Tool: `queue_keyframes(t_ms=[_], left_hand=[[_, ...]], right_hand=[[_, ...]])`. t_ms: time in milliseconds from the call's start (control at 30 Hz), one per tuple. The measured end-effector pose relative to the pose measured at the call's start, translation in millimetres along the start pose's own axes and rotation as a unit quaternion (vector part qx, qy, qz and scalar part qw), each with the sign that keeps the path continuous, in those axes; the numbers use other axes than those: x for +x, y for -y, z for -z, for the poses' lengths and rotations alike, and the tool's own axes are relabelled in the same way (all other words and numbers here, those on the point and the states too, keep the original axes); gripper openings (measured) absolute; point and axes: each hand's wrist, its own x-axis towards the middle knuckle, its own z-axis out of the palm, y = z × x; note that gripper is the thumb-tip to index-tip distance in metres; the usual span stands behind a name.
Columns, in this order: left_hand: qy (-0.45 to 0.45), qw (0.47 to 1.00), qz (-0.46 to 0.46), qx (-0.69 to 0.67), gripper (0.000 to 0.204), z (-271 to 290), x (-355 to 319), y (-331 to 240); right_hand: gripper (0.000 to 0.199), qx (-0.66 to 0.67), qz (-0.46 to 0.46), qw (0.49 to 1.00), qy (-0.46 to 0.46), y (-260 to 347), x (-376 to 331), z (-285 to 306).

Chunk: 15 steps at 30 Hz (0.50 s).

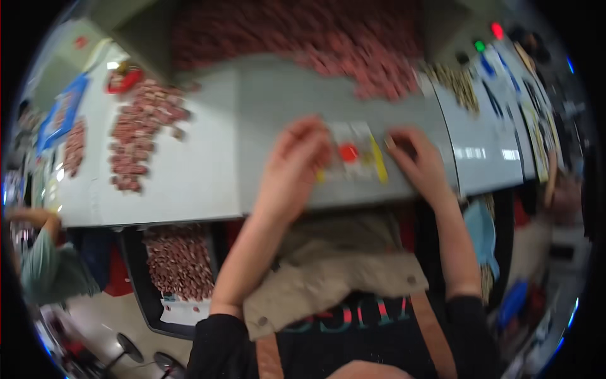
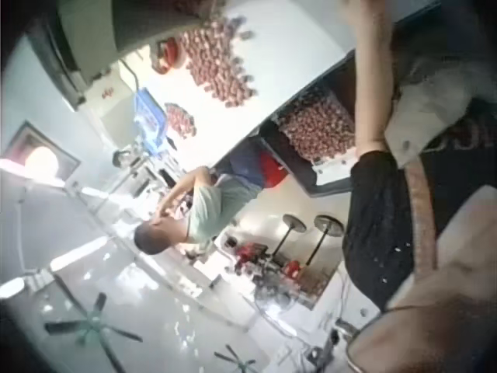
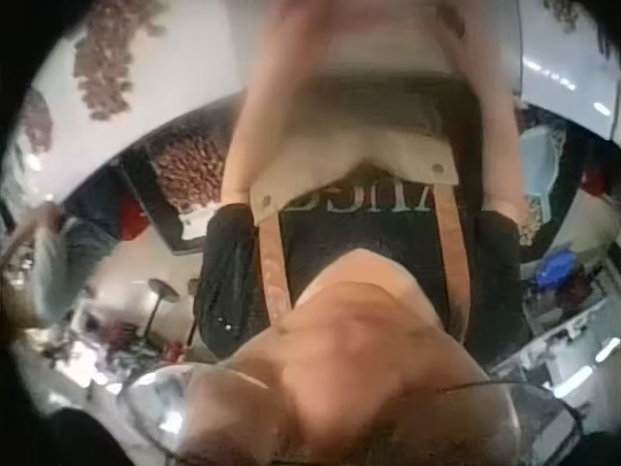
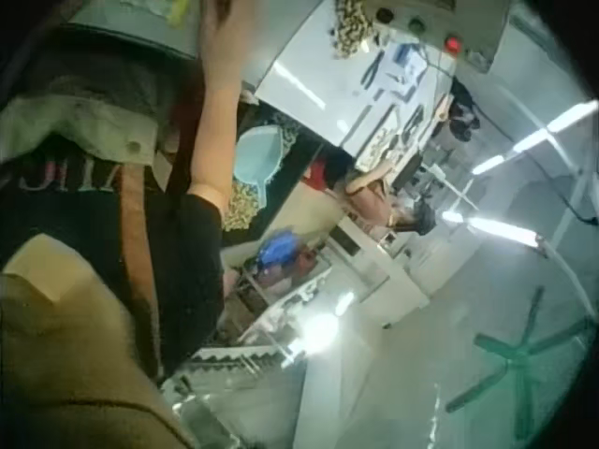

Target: Assembling small plastic components on a workbench in a factory setting.

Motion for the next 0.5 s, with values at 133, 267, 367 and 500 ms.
queue_keyframes(t_ms=[133, 267, 367, 500], left_hand=[[0.014, 0.998, 0.019, -0.058, 0.029, 0.5, 18.5, 2.9], [0.031, 0.999, -0.006, -0.015, 0.029, 13.1, 11.5, -2.0], [-0.040, 0.997, 0.041, 0.052, 0.033, 21.6, -10.6, -4.0], [0.082, 0.996, 0.045, -0.003, 0.032, 9.3, -12.1, 6.0]], right_hand=[[0.026, 0.021, -0.001, 0.999, -0.027, -13.0, 13.2, 3.5], [0.023, -0.057, 0.051, 0.997, -0.014, -9.2, 18.1, -6.7], [0.018, -0.087, 0.034, 0.996, 0.007, -11.9, 1.5, -30.3], [0.025, -0.095, -0.024, 0.995, -0.018, -26.4, -28.9, -8.2]])
